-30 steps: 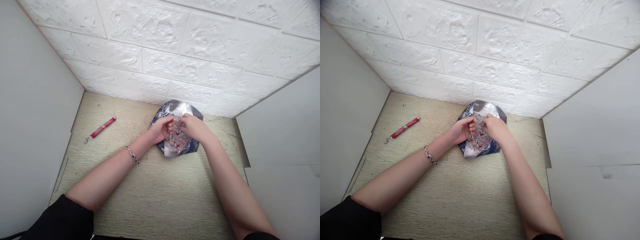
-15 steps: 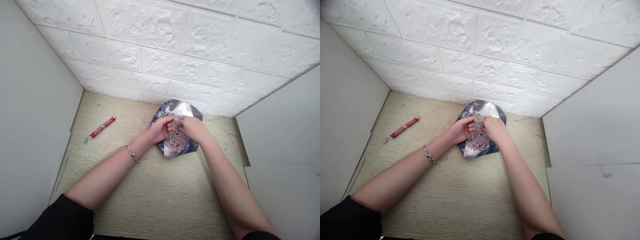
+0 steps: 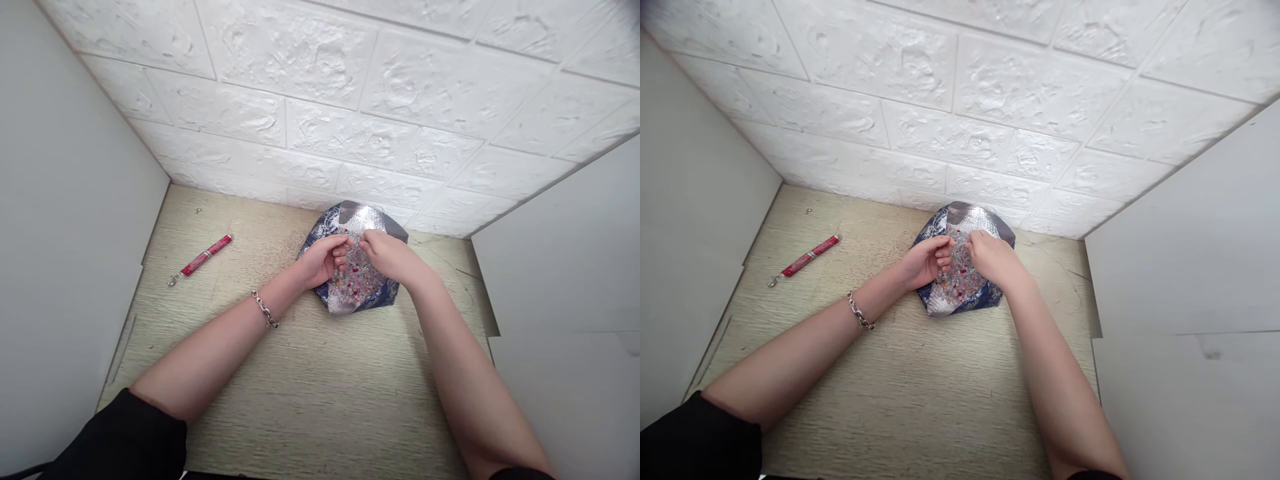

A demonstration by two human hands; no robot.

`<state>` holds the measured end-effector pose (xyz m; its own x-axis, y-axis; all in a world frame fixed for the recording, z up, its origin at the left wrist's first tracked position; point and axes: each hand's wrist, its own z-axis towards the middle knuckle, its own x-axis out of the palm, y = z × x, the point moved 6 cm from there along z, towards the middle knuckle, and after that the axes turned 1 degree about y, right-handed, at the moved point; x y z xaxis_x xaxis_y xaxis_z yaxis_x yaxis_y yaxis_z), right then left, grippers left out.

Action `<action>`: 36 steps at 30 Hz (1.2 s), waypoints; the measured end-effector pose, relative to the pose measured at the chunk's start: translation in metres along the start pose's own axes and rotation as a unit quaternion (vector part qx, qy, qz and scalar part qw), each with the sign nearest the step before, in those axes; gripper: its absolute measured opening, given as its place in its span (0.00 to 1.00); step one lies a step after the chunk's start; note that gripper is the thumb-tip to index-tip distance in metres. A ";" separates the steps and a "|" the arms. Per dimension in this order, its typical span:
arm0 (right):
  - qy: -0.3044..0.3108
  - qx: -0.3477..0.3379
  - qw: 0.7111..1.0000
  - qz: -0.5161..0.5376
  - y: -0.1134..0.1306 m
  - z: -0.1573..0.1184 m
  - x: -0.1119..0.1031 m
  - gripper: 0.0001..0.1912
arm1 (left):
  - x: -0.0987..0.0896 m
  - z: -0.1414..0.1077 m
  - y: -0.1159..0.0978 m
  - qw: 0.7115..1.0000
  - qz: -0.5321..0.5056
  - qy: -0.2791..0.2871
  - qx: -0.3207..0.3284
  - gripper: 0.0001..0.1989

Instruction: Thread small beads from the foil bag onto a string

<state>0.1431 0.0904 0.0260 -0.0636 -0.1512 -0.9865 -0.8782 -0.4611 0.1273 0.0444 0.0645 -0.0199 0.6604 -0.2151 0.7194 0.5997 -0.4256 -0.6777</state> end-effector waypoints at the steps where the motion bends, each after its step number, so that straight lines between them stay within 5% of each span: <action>1: 0.002 0.005 1.000 0.003 0.000 0.000 0.000 0.10 | 0.000 0.000 0.000 1.000 0.002 0.002 0.001 0.07; 11: -0.004 -0.020 0.979 0.205 0.005 -0.003 -0.016 0.14 | 0.002 0.000 0.002 0.998 0.055 -0.004 0.002 0.08; 17: 0.030 -0.020 0.995 0.091 0.003 -0.004 -0.003 0.03 | 0.002 -0.001 0.000 0.999 0.050 -0.004 0.006 0.08; 36: 0.015 -0.063 0.997 -0.051 0.017 0.000 0.006 0.09 | 0.003 0.000 0.000 0.998 0.055 0.009 0.014 0.08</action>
<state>0.1279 0.0822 0.0219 0.0385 -0.1238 -0.9916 -0.8124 -0.5817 0.0411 0.0466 0.0639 -0.0182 0.7149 -0.2759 0.6425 0.5358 -0.3742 -0.7569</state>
